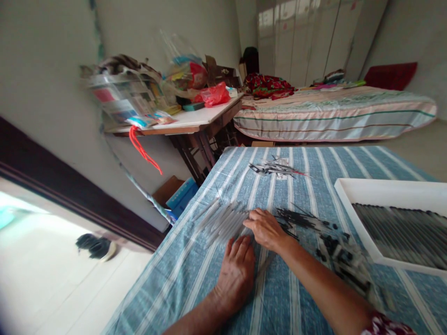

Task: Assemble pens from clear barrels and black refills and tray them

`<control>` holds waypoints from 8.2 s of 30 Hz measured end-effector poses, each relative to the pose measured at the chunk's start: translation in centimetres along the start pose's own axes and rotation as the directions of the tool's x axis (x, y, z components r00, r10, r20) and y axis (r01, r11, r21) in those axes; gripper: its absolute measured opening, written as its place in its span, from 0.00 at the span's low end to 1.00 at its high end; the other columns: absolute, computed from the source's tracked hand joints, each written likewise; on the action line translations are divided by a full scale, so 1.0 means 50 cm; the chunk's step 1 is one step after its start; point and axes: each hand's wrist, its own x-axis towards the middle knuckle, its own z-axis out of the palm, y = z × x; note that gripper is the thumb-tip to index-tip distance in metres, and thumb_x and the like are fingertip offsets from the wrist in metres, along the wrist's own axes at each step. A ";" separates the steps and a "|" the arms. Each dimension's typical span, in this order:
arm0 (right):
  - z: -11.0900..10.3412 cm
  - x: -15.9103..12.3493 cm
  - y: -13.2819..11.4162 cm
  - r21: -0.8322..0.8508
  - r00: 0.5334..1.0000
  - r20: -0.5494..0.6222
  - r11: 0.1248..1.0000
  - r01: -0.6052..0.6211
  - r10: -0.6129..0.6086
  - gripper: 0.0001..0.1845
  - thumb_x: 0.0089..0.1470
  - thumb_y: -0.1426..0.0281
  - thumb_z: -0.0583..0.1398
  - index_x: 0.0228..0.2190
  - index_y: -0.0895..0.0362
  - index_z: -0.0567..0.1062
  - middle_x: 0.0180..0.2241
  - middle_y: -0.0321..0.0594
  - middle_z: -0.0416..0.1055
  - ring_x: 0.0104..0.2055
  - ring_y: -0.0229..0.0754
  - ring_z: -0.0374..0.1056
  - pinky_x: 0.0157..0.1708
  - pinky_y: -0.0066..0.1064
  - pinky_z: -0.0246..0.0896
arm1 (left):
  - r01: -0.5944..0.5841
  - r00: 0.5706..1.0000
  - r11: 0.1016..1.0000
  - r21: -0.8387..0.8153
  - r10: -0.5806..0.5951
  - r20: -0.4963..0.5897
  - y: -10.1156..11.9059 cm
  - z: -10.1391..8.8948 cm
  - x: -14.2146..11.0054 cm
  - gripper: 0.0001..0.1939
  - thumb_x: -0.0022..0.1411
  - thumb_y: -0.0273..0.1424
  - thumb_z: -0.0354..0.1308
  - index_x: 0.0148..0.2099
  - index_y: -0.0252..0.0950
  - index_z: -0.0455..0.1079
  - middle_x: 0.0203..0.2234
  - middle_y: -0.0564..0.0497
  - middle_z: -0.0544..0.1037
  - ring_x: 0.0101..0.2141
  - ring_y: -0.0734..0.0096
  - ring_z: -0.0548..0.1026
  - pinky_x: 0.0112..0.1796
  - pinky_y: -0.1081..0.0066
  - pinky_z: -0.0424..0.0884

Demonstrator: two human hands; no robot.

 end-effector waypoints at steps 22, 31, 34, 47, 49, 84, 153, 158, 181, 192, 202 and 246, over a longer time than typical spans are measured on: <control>-0.001 0.009 -0.016 -0.075 0.997 0.036 0.995 -0.069 0.072 0.12 0.53 0.79 0.52 0.32 0.56 0.73 0.35 0.43 0.67 0.41 0.43 0.60 0.40 0.31 0.54 | 0.217 0.971 0.973 -0.079 -0.224 -0.089 -0.027 -0.024 0.017 0.09 0.59 0.25 0.51 0.41 0.33 0.69 0.42 0.42 0.73 0.40 0.58 0.69 0.39 0.58 0.68; 0.016 -0.015 -0.010 -0.001 0.995 -0.013 0.996 -0.095 0.095 0.14 0.51 0.81 0.51 0.33 0.57 0.74 0.42 0.45 0.67 0.45 0.44 0.60 0.46 0.32 0.56 | 0.189 0.979 0.982 0.022 -0.186 -0.085 -0.027 -0.023 0.018 0.08 0.57 0.25 0.54 0.40 0.33 0.70 0.43 0.44 0.74 0.41 0.55 0.68 0.39 0.56 0.66; 0.018 -0.021 -0.013 0.012 0.994 -0.038 0.995 -0.098 0.099 0.15 0.50 0.81 0.51 0.33 0.57 0.75 0.43 0.47 0.67 0.47 0.45 0.60 0.47 0.33 0.57 | 0.169 0.984 0.985 0.031 -0.167 -0.060 -0.026 -0.024 0.018 0.09 0.58 0.24 0.52 0.40 0.34 0.70 0.45 0.44 0.74 0.41 0.55 0.68 0.37 0.56 0.67; 0.039 -0.037 -0.006 0.034 0.984 -0.179 0.999 -0.009 0.015 0.16 0.51 0.81 0.52 0.37 0.59 0.76 0.52 0.47 0.67 0.54 0.46 0.59 0.55 0.39 0.56 | 0.096 0.994 0.995 -0.022 -0.097 -0.050 -0.024 0.001 0.010 0.13 0.60 0.22 0.47 0.44 0.32 0.68 0.46 0.42 0.73 0.47 0.56 0.69 0.47 0.53 0.66; 0.041 -0.040 -0.004 0.026 0.981 -0.196 1.000 0.005 0.001 0.16 0.51 0.81 0.52 0.37 0.59 0.76 0.52 0.47 0.67 0.55 0.47 0.59 0.55 0.39 0.56 | 0.080 0.995 0.995 -0.052 -0.083 -0.048 -0.023 0.000 0.011 0.13 0.61 0.22 0.45 0.44 0.33 0.68 0.46 0.42 0.73 0.46 0.59 0.70 0.48 0.54 0.66; 0.043 -0.071 0.016 0.065 0.958 -0.275 0.993 0.100 -0.078 0.19 0.51 0.82 0.50 0.38 0.61 0.76 0.49 0.47 0.70 0.50 0.46 0.65 0.50 0.38 0.63 | 0.035 0.995 0.997 -0.064 -0.029 0.095 -0.010 -0.024 0.005 0.15 0.62 0.23 0.45 0.47 0.29 0.68 0.49 0.38 0.72 0.48 0.57 0.70 0.48 0.60 0.68; 0.030 0.085 0.014 -0.029 0.987 -0.120 0.994 0.101 -0.104 0.12 0.58 0.66 0.54 0.28 0.55 0.74 0.30 0.42 0.69 0.38 0.44 0.63 0.39 0.34 0.59 | 0.150 0.986 0.958 -0.242 -0.127 0.109 -0.026 -0.026 0.016 0.11 0.58 0.21 0.47 0.41 0.34 0.68 0.44 0.47 0.75 0.40 0.62 0.72 0.50 0.51 0.63; 0.024 0.085 0.011 -0.090 0.990 -0.090 0.991 0.097 -0.105 0.12 0.58 0.66 0.53 0.27 0.55 0.72 0.30 0.41 0.68 0.37 0.43 0.62 0.38 0.33 0.58 | 0.170 0.983 0.947 -0.274 -0.183 -0.024 -0.036 -0.027 0.016 0.12 0.59 0.21 0.47 0.41 0.37 0.69 0.43 0.48 0.76 0.39 0.63 0.73 0.50 0.51 0.62; 0.025 0.054 0.007 -0.087 0.987 -0.103 0.990 0.113 -0.122 0.11 0.58 0.72 0.53 0.26 0.55 0.70 0.32 0.41 0.68 0.39 0.42 0.62 0.38 0.31 0.58 | 0.422 0.905 0.906 -0.019 -0.420 0.069 -0.074 -0.035 0.039 0.06 0.60 0.31 0.52 0.38 0.34 0.67 0.36 0.44 0.73 0.38 0.56 0.67 0.37 0.57 0.64; 0.034 0.044 0.014 -0.004 0.987 -0.127 0.995 0.098 -0.098 0.10 0.58 0.71 0.53 0.26 0.56 0.72 0.34 0.41 0.68 0.41 0.41 0.63 0.41 0.31 0.59 | 0.443 0.888 0.895 0.044 -0.445 0.118 -0.082 -0.030 0.047 0.06 0.59 0.24 0.49 0.35 0.34 0.67 0.32 0.45 0.73 0.35 0.58 0.66 0.34 0.60 0.60; 0.021 0.042 0.001 0.012 0.991 -0.123 0.998 0.058 -0.056 0.11 0.58 0.71 0.53 0.26 0.57 0.72 0.30 0.40 0.67 0.38 0.42 0.62 0.41 0.31 0.57 | 0.419 0.897 0.905 0.070 -0.424 0.123 -0.081 -0.025 0.046 0.06 0.57 0.22 0.51 0.33 0.33 0.69 0.31 0.46 0.72 0.35 0.58 0.65 0.34 0.62 0.59; 0.030 0.132 -0.017 0.068 0.979 0.003 0.977 0.202 -0.203 0.14 0.47 0.81 0.52 0.29 0.60 0.76 0.41 0.46 0.71 0.46 0.43 0.63 0.47 0.32 0.58 | 0.348 0.928 0.937 0.017 -0.347 0.134 -0.055 -0.028 0.024 0.04 0.56 0.26 0.53 0.32 0.34 0.70 0.30 0.46 0.69 0.34 0.60 0.63 0.33 0.60 0.61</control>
